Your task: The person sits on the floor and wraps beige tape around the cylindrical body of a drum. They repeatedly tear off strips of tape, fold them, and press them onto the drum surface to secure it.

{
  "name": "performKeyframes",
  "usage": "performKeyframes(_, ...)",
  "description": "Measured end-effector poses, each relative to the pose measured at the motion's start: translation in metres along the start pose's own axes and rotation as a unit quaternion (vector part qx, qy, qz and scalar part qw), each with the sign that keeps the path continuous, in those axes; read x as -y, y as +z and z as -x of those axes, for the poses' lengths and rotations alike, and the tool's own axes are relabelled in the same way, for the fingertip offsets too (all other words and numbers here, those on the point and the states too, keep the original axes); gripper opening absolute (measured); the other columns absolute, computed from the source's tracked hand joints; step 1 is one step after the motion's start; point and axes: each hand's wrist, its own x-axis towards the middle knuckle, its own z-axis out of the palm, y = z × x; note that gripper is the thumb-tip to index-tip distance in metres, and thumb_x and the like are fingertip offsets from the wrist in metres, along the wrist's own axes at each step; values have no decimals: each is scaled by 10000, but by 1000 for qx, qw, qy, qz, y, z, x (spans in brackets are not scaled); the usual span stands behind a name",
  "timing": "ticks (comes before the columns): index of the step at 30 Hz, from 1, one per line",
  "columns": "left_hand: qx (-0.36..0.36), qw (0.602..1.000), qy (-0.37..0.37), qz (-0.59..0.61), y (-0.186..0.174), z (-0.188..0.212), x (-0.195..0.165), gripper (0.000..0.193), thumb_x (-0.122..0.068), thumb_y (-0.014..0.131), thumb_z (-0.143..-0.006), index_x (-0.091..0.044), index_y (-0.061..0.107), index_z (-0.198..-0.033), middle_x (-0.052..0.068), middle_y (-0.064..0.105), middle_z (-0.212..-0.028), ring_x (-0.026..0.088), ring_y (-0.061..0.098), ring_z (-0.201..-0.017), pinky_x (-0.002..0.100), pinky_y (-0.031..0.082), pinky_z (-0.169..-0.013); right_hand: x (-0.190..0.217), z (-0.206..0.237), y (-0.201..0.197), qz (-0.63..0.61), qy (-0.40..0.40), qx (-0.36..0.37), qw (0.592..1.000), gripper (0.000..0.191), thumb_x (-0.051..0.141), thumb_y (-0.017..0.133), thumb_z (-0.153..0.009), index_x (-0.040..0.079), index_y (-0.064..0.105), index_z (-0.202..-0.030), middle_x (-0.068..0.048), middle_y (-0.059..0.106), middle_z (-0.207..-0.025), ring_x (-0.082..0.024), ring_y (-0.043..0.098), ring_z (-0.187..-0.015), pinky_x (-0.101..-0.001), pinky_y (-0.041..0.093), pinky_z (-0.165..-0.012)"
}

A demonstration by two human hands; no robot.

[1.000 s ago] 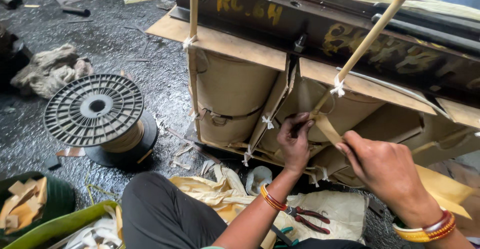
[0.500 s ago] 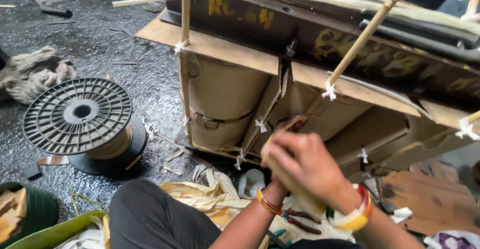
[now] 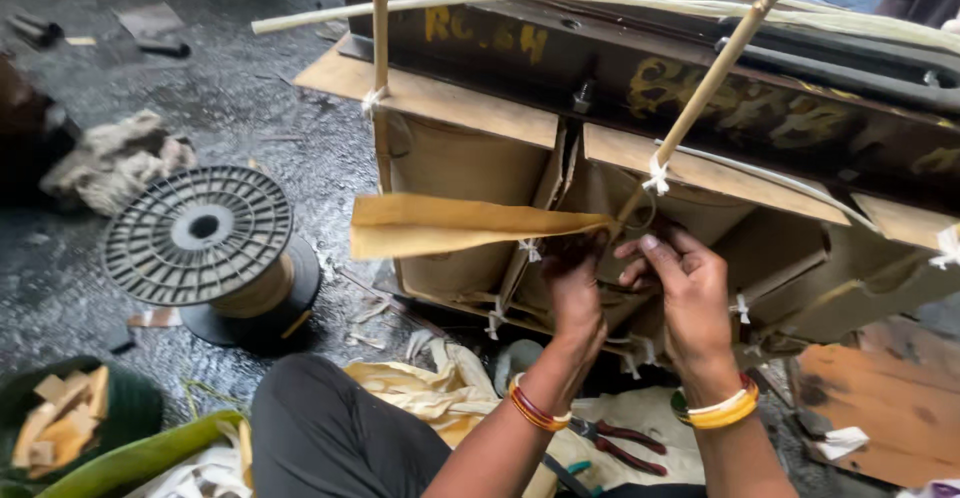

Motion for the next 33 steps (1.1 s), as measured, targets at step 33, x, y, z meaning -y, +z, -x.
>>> performKeyframes(33,153,852,172,-470,7,-4,-36,304,-124,564,-1003,38,609,-1256,292,692,-1118,453,675,-1031,479,547,-873,-27,-18,-21,531,-190,-47,825,370,267,826,-780,13,658,-992,-191,710,-785,-400,695,-711,-484,556,-623)
